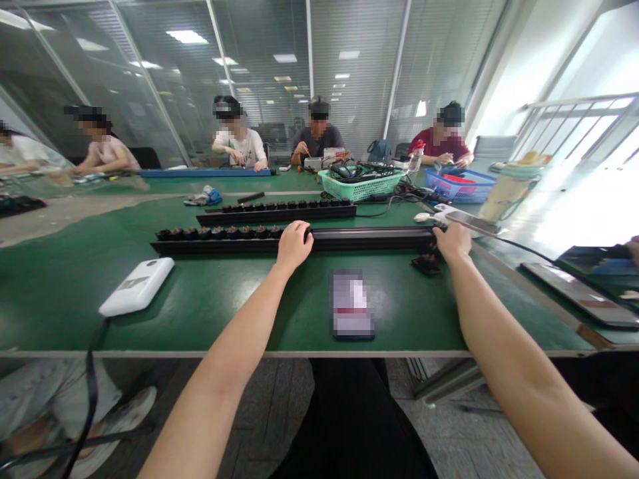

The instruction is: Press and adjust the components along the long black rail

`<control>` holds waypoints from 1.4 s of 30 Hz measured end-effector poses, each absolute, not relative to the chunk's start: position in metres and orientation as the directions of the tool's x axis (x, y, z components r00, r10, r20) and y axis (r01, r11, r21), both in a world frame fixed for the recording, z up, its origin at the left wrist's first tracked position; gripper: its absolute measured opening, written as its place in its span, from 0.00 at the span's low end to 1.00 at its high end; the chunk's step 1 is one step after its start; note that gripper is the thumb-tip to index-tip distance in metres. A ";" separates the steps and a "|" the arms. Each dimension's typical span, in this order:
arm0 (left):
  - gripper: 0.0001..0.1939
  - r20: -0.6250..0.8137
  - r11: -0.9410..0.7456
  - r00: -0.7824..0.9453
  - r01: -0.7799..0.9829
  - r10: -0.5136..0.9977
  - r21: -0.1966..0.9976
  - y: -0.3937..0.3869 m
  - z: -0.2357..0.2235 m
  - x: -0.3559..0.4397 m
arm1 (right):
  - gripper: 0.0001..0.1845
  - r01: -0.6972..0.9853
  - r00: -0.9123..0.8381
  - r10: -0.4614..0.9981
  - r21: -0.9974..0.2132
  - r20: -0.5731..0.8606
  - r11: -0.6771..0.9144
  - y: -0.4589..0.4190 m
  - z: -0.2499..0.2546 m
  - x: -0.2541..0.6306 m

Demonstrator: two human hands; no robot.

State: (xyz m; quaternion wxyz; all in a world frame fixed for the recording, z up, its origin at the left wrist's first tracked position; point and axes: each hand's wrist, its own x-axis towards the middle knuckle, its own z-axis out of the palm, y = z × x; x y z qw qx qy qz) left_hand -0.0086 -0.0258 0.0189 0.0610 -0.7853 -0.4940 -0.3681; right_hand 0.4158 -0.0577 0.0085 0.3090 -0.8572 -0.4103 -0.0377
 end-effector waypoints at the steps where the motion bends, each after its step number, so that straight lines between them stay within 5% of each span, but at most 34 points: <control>1: 0.15 0.638 -0.505 0.243 0.821 0.731 0.266 -0.026 0.019 -0.009 | 0.19 0.727 0.661 0.680 -0.495 0.317 -0.476 -0.058 0.009 0.416; 16: 0.16 0.635 -0.505 0.237 0.816 0.735 0.280 -0.025 0.018 -0.008 | 0.21 0.723 0.682 0.678 -0.399 0.275 -0.564 -0.060 0.014 0.409; 42: 0.16 0.629 -0.504 0.241 0.817 0.739 0.278 -0.027 0.020 -0.008 | 0.16 0.715 0.676 0.658 -0.507 0.330 -0.481 -0.062 0.011 0.414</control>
